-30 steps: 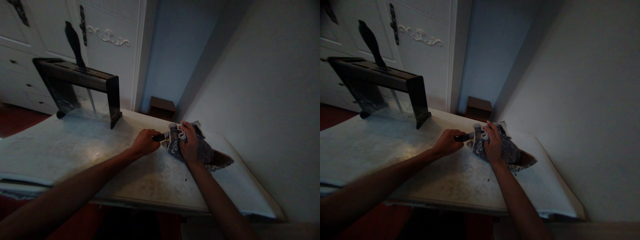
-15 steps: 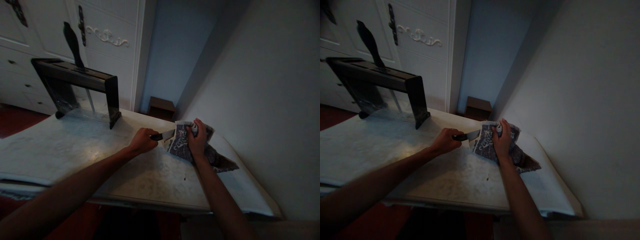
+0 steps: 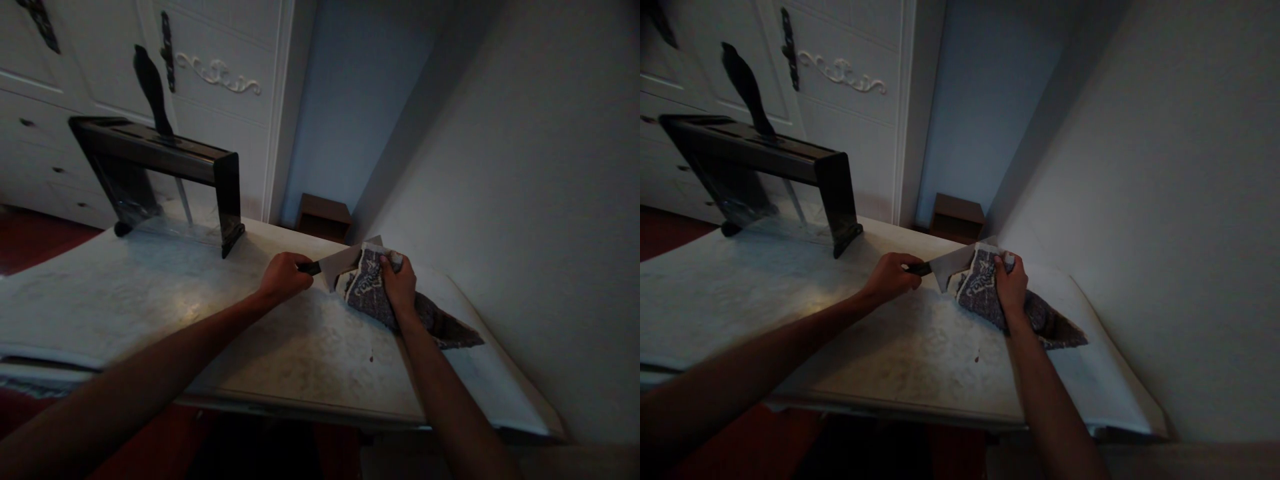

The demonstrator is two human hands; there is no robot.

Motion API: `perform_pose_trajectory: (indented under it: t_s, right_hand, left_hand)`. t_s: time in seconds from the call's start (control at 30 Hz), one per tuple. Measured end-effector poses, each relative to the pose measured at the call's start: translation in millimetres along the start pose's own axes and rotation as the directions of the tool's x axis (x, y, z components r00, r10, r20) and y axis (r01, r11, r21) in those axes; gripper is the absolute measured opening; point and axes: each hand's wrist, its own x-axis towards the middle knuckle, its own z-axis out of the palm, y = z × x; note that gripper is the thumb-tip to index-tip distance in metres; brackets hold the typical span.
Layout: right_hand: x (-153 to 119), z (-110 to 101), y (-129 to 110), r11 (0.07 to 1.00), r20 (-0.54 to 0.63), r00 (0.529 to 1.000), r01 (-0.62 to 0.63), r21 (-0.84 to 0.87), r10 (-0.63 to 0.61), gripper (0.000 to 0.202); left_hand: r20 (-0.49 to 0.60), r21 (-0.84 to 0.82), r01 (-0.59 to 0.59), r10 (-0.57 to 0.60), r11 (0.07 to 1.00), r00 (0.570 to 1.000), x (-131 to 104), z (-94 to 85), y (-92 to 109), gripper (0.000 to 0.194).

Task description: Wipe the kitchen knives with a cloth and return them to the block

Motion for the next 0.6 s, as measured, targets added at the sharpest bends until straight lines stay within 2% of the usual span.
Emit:
perform_pose_trajectory:
  t_s: [0.07, 0.13, 0.23, 0.33, 0.43, 0.6]
  right_hand:
    - [7.4, -1.8, 6.8, 0.998, -0.019, 0.999, -0.042, 0.044, 0.043, 0.046]
    - [15.1, -4.8, 13.5, 0.985, -0.049, 0.989, -0.137, 0.105, 0.143, 0.041]
    - [23.9, -10.5, 21.5, 0.948, -0.106, 0.948, -0.283, 0.144, 0.299, 0.029]
    - [27.9, -14.0, 27.7, 0.906, -0.181, 0.893, -0.378, 0.191, 0.411, 0.021]
    - [29.2, -14.7, 34.3, 0.879, -0.265, 0.845, -0.404, 0.253, 0.464, 0.017]
    - [32.0, -15.0, 45.8, 0.862, -0.331, 0.802, -0.412, 0.295, 0.497, 0.013]
  left_hand:
    - [0.01, -0.028, 0.033, -0.033, 0.999, 0.999, 1.3, -1.1, -0.4, 0.037]
    - [0.016, -0.054, 0.054, -0.054, 0.997, 0.998, 2.3, -2.4, 0.0, 0.038]
    - [0.016, -0.093, 0.074, -0.073, 0.993, 0.997, 3.6, -4.8, 1.4, 0.036]
    - [0.018, -0.139, 0.103, -0.102, 0.985, 0.995, 4.5, -7.5, 3.5, 0.035]
    - [0.03, -0.195, 0.135, -0.131, 0.971, 0.991, 4.3, -10.0, 6.5, 0.034]
    - [0.05, -0.246, 0.17, -0.162, 0.954, 0.985, 3.0, -11.7, 11.1, 0.032]
